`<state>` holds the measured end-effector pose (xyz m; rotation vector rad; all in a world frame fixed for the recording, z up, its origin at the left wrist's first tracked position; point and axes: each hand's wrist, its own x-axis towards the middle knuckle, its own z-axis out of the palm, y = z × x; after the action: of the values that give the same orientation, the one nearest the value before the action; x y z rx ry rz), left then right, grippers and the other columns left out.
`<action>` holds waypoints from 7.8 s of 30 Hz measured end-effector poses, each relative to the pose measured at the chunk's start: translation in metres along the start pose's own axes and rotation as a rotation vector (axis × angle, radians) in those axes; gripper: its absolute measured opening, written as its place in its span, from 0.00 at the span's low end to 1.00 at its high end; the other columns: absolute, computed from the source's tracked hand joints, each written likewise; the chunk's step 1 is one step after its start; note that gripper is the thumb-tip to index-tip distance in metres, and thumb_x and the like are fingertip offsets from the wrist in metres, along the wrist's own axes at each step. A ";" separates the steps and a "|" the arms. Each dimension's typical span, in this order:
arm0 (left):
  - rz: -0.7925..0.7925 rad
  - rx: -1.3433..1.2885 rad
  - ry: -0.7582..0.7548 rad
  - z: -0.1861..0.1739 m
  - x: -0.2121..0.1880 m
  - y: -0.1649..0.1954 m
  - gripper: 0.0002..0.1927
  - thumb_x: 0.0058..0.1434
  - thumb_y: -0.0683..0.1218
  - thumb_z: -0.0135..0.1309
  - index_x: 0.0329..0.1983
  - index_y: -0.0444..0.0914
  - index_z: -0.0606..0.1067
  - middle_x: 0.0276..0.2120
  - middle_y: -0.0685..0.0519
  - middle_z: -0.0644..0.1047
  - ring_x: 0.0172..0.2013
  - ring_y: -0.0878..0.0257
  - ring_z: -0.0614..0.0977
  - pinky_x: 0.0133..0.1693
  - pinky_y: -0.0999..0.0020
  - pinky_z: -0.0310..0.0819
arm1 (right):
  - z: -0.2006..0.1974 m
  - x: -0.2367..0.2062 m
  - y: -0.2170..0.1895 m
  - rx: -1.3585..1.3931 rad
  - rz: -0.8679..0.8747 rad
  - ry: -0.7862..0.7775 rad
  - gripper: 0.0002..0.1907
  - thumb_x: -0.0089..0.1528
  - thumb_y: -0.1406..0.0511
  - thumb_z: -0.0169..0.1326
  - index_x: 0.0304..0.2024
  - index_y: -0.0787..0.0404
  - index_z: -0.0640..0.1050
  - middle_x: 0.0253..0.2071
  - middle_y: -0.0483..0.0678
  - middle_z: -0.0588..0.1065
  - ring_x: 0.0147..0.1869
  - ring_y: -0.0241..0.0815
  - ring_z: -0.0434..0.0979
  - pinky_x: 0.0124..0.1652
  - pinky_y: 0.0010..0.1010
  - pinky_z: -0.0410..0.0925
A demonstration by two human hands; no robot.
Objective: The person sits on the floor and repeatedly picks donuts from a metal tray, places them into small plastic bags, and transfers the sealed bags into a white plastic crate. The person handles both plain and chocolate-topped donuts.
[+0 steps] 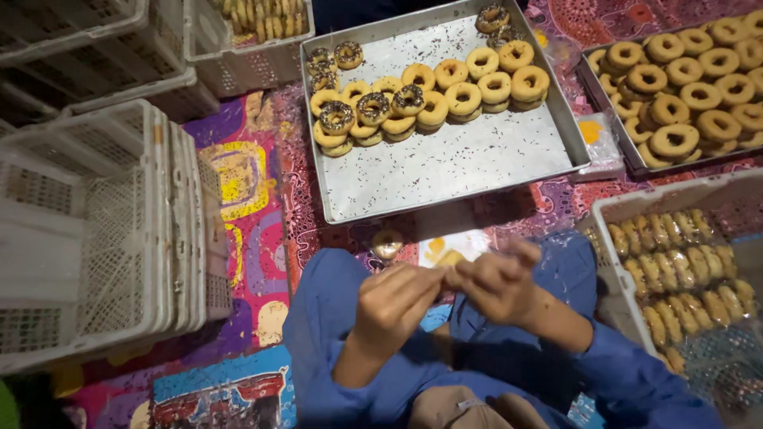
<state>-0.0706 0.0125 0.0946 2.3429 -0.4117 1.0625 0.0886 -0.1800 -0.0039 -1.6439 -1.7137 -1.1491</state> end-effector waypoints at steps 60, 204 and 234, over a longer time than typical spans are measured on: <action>-1.076 -1.637 1.221 0.181 -0.110 -0.137 0.16 0.78 0.54 0.53 0.49 0.36 0.76 0.39 0.45 0.78 0.38 0.54 0.79 0.39 0.57 0.74 | 0.096 -0.016 0.021 1.488 1.069 -0.484 0.53 0.57 0.54 0.67 0.75 0.63 0.53 0.69 0.57 0.67 0.68 0.51 0.70 0.64 0.44 0.67; -1.286 -0.844 0.225 0.121 -0.241 -0.067 0.24 0.75 0.53 0.39 0.51 0.29 0.76 0.42 0.44 0.82 0.42 0.58 0.84 0.49 0.65 0.78 | 0.220 -0.118 0.015 0.136 0.864 -0.871 0.13 0.60 0.61 0.57 0.46 0.57 0.80 0.45 0.54 0.80 0.49 0.56 0.80 0.47 0.48 0.70; -0.726 -1.374 1.592 0.096 -0.127 -0.199 0.11 0.74 0.52 0.54 0.47 0.39 0.74 0.43 0.50 0.78 0.45 0.59 0.78 0.47 0.63 0.72 | 0.281 0.066 0.096 0.213 0.923 -0.175 0.37 0.57 0.53 0.72 0.59 0.67 0.70 0.50 0.59 0.74 0.54 0.59 0.74 0.52 0.45 0.67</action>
<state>-0.0014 0.1257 -0.1225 0.0627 0.2962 1.2151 0.2264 0.0819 -0.0732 -2.0681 -0.8887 -0.3720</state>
